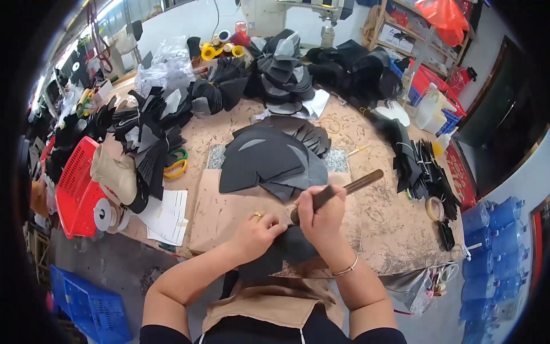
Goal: Hammering and applying adhesive tape to shoe components on a workbench.
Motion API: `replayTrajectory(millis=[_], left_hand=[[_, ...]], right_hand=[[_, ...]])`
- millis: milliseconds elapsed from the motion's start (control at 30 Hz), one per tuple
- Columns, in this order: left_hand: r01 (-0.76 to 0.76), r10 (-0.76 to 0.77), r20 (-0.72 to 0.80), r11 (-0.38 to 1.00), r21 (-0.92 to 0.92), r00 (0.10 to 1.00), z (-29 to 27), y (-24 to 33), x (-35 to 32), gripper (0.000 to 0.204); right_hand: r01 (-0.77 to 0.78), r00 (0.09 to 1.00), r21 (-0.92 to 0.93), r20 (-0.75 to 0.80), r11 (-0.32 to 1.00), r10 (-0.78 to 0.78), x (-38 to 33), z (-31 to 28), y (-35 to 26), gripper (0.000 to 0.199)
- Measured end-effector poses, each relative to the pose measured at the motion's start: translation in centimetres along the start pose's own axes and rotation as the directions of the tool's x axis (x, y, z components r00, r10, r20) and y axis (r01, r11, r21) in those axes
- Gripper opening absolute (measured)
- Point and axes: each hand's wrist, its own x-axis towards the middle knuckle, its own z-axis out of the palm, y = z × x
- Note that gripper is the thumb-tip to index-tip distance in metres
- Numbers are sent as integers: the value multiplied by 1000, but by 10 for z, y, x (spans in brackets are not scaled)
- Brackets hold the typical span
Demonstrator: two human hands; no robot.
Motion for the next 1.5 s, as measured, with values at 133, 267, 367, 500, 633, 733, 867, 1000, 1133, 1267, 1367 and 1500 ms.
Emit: replayTrajectory(millis=[133, 267, 367, 500, 633, 733, 867, 1000, 1133, 1267, 1367, 1500], left_hand=[[-20, 21, 21, 1000, -13, 1000, 1, -1, 2, 18], [-7, 5, -36, 999, -49, 999, 4, -7, 0, 18], [11, -14, -38, 997, -82, 999, 5, 2, -6, 16], [135, -138, -16, 983, -128, 990, -9, -1, 2, 15], [84, -100, -88, 983, -163, 991, -4, -3, -7, 16], [7, -13, -121, 999, -51, 993, -7, 5, -6, 17], [24, -25, 8, 998, 52, 1000, -9, 11, -9, 24], [-5, 4, -34, 1000, -14, 999, -4, 5, -11, 28], [36, -36, 4, 999, -12, 999, -2, 5, -14, 25], [13, -13, -2, 998, -53, 1000, -3, 9, -10, 25], [-32, 28, -44, 995, -98, 999, 4, -1, -2, 22], [-187, 181, -47, 966, -181, 982, 19, -6, 36, 17]], right_hand=[[133, 988, -189, 99, 973, -116, -1, 14, 16, 8], [11, 998, 1, 63, 1000, -11, 8, 9, 4, 10], [207, 967, -414, -51, 887, -249, -8, 23, 5, 10], [131, 988, -202, 103, 971, -112, -7, 18, 18, 9], [205, 978, -192, 66, 960, -196, -6, 21, 15, 10], [239, 966, -173, 138, 955, -217, 2, 16, 6, 10], [117, 993, -120, -6, 986, -119, -9, 20, 2, 10], [250, 966, -148, 107, 957, -235, 3, 19, 2, 11], [256, 966, -129, 56, 958, -251, 16, 2, -13, 12], [221, 974, -213, 104, 952, -202, -8, 21, 7, 23], [223, 975, -222, 66, 949, -213, 7, 7, 4, 24], [-39, 981, 50, -186, 998, 48, 16, -37, -14, 18]])
